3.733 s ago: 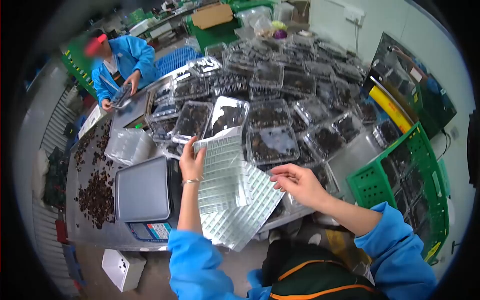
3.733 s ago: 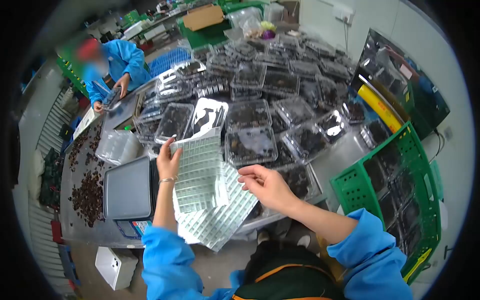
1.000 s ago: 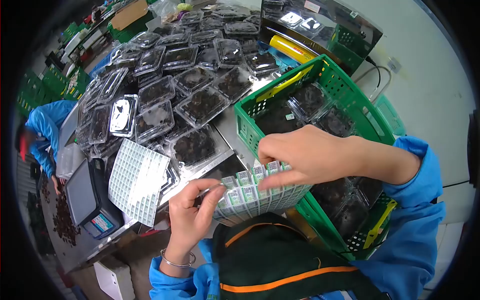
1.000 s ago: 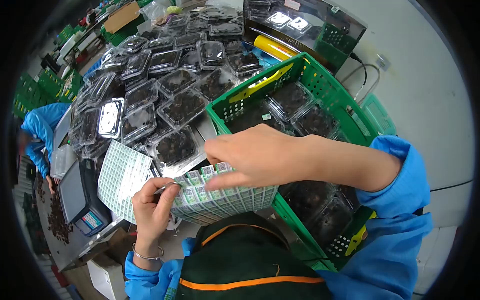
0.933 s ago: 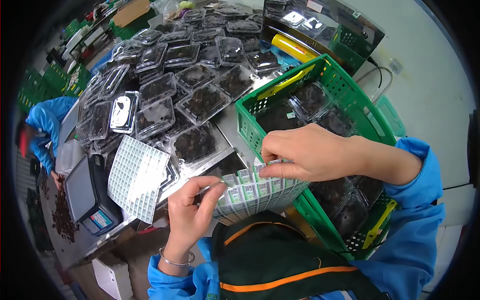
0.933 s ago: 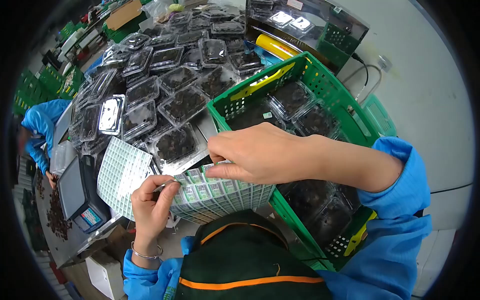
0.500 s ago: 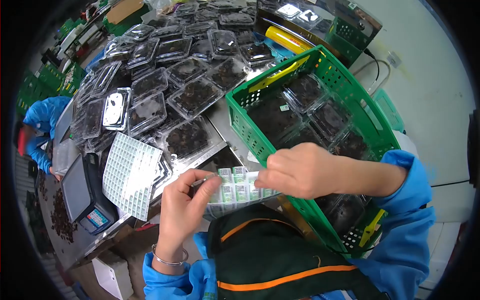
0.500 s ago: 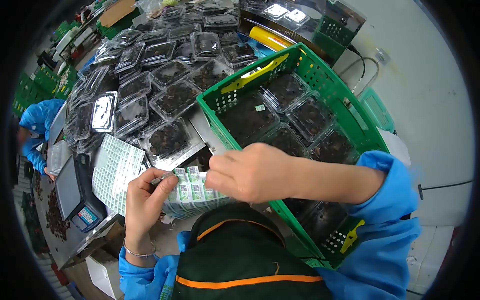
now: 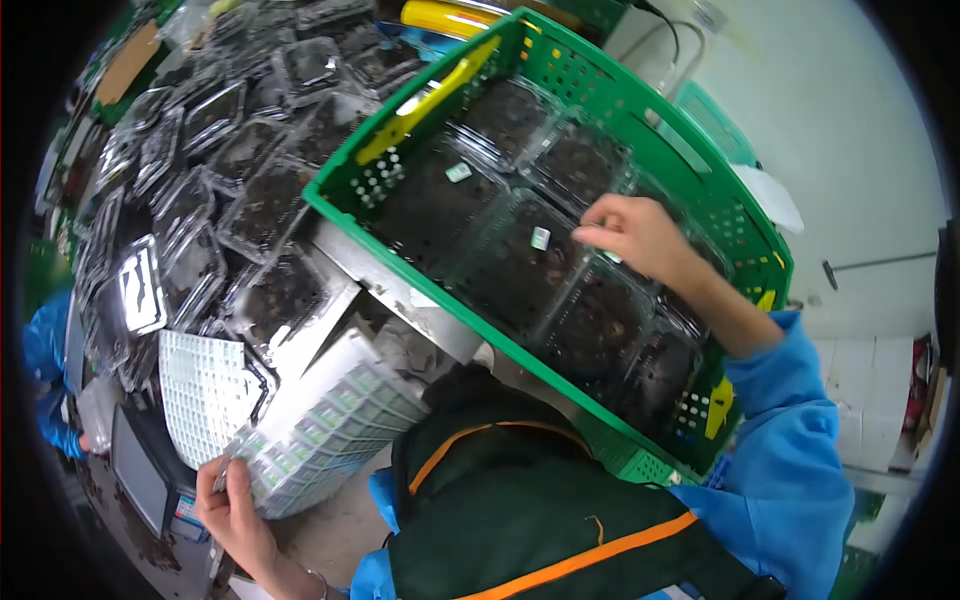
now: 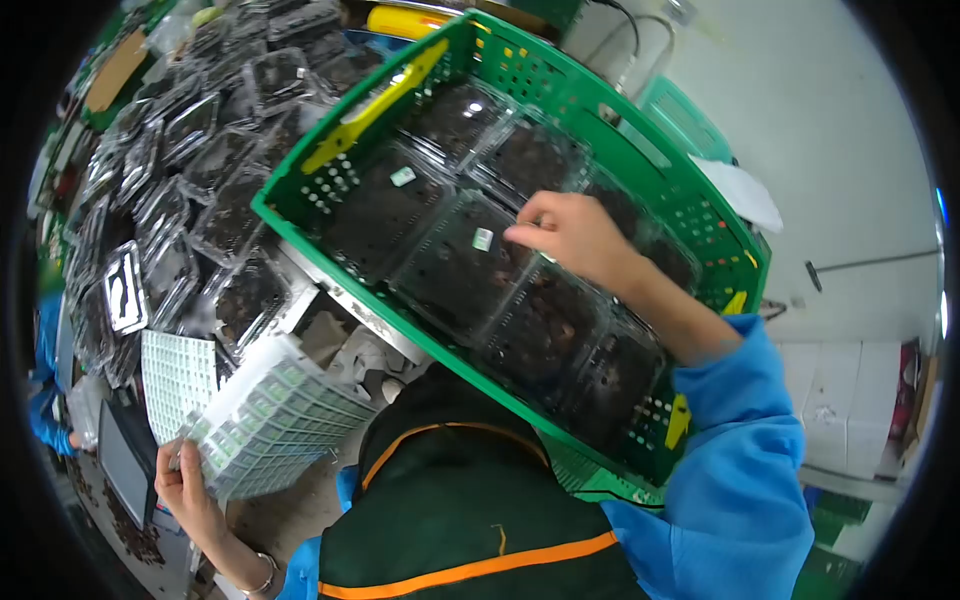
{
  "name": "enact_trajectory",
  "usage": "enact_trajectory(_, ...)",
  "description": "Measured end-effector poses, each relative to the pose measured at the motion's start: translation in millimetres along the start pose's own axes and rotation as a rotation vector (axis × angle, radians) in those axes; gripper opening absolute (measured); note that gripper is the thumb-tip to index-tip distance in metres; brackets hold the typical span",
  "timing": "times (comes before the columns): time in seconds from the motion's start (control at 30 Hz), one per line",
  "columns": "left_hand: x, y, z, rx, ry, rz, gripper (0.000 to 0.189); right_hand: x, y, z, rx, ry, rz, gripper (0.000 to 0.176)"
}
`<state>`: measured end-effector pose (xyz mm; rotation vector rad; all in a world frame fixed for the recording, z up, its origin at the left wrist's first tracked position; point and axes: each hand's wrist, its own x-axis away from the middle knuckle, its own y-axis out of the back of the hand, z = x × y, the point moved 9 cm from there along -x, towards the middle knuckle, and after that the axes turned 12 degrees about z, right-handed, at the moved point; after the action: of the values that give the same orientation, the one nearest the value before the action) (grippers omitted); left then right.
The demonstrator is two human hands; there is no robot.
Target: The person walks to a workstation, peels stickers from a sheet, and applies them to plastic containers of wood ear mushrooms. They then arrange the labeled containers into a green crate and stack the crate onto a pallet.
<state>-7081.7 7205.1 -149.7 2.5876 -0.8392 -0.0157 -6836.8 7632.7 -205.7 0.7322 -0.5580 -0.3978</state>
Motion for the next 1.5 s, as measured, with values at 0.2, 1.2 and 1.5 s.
enact_trajectory(0.2,-10,-7,18,0.165,-0.029,0.052,0.019,62,-51,-64,0.053,0.015,0.080,0.027)
enact_trajectory(1.2,-9,-162,-109,0.281,-0.087,0.565,0.021,64,81,-119,-0.130,-0.073,0.277,0.038)
enact_trajectory(1.5,-30,-191,-101,0.082,0.065,0.807,0.045,-34,47,-142,0.102,0.059,0.177,0.033)
